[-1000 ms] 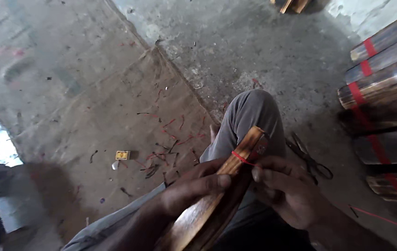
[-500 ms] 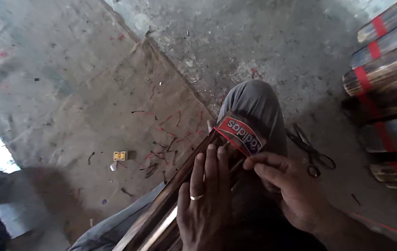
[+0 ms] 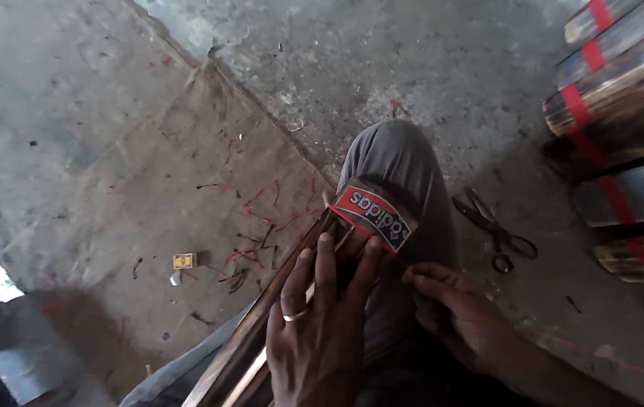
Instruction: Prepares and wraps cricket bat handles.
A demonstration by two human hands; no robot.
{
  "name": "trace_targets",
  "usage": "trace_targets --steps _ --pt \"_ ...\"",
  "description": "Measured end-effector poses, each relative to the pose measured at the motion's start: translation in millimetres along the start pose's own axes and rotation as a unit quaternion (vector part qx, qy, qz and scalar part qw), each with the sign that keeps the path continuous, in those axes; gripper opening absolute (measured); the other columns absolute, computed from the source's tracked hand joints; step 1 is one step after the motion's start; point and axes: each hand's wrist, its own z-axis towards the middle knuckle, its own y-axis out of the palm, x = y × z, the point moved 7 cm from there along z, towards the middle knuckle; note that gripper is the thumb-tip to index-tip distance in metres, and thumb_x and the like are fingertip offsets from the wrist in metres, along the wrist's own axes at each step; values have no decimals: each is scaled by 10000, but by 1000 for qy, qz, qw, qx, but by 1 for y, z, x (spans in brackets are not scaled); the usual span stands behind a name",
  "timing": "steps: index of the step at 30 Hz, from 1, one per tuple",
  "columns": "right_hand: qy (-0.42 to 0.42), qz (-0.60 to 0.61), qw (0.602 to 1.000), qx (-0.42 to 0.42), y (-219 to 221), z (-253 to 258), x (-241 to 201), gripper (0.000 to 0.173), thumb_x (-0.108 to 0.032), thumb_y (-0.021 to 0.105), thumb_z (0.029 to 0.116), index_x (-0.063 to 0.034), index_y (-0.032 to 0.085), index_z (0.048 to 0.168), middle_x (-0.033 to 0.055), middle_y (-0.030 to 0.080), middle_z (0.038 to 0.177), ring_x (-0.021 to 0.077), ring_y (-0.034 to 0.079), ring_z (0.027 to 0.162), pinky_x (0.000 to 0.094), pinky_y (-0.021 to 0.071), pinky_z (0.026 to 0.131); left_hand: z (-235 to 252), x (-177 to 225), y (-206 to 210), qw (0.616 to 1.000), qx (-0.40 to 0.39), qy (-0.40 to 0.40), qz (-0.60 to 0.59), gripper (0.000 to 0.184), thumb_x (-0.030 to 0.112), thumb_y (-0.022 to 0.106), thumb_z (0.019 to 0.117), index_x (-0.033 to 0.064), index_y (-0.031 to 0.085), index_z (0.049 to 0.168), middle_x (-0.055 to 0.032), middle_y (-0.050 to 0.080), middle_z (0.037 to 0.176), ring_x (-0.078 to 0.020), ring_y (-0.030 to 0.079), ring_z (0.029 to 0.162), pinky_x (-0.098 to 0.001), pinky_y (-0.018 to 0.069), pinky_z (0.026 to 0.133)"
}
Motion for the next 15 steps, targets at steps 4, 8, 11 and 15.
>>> trace_targets --steps 4,8,11,15 --pt "-1 38 999 1 1 4 0 203 -254 573 1047 -129 693 1153 -13 449 674 48 402 523 199 376 494 5 -2 -2 1000 -1 9 -5 704 525 629 911 551 329 1547 -30 323 1651 -307 466 1382 -500 513 869" --pt "-26 26 999 -35 7 6 -4 195 -230 569 1047 -111 688 1144 -16 431 657 56 398 523 219 384 506 12 -10 -11 999 -3 12 -49 732 545 677 865 531 379 1534 -29 399 1604 -337 516 1318 -523 533 811" --pt "-65 -31 995 -63 21 4 -17 177 -196 561 1044 -119 702 1119 -13 447 660 57 412 543 228 395 528 18 -26 -23 991 -46 21 -121 763 536 697 825 539 388 1523 0 460 1551 -355 548 1265 -554 553 689" --pt "-128 -66 984 -109 46 -2 -40 171 -215 583 1043 -130 721 1095 -1 507 687 46 445 560 213 414 539 24 -44 -32 931 -168 43 -322 949 455 785 705 571 326 1528 91 510 1423 -167 581 1179 -507 584 778"
